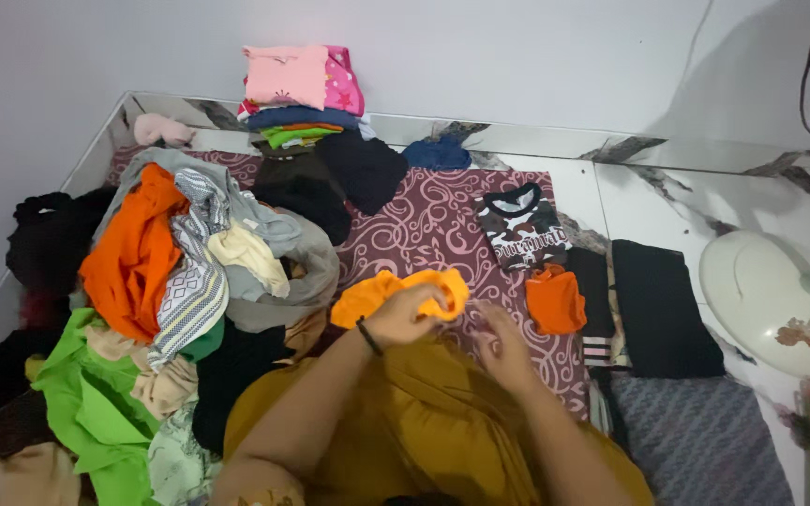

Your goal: The person folds several garments on a patterned mat on the floor. They fold an orange shirt, then a larger orange garment, followed by a striped shirt, and finally a green shirt, placing each folded item into a neat stack.

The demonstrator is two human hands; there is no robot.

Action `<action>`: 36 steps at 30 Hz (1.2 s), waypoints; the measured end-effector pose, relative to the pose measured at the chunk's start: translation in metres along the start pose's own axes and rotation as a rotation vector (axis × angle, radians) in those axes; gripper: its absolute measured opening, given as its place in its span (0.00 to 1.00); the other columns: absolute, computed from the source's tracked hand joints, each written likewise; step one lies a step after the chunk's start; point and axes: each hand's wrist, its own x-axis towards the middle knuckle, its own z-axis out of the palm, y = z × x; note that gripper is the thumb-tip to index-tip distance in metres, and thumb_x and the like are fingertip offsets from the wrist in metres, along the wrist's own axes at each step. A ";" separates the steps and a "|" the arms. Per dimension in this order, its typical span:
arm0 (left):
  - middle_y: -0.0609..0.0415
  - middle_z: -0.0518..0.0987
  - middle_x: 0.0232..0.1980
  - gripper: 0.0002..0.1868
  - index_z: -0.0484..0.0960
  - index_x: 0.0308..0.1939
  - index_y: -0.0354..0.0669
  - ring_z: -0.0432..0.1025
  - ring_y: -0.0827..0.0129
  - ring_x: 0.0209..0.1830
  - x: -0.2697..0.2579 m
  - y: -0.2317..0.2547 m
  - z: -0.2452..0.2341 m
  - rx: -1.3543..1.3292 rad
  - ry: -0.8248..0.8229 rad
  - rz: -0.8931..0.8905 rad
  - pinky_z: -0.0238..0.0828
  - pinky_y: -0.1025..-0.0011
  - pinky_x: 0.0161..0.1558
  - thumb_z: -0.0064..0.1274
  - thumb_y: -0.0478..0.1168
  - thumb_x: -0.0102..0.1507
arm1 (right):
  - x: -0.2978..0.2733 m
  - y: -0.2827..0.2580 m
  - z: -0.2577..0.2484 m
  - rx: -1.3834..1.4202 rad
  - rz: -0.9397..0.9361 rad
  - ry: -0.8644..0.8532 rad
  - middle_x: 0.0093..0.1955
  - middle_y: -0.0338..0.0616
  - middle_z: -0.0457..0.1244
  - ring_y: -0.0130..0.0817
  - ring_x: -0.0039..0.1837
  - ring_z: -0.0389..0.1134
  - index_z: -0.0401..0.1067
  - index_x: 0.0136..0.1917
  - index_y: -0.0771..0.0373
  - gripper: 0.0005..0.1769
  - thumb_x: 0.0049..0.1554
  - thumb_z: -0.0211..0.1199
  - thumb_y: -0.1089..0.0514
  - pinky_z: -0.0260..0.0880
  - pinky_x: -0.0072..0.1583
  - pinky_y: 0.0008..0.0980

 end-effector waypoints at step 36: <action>0.51 0.74 0.42 0.07 0.81 0.44 0.42 0.68 0.57 0.50 0.027 0.181 -0.119 0.312 0.029 0.315 0.64 0.63 0.58 0.56 0.42 0.67 | 0.087 -0.175 -0.193 -0.251 -0.309 -0.347 0.37 0.42 0.64 0.39 0.46 0.65 0.68 0.37 0.60 0.10 0.56 0.64 0.55 0.63 0.56 0.42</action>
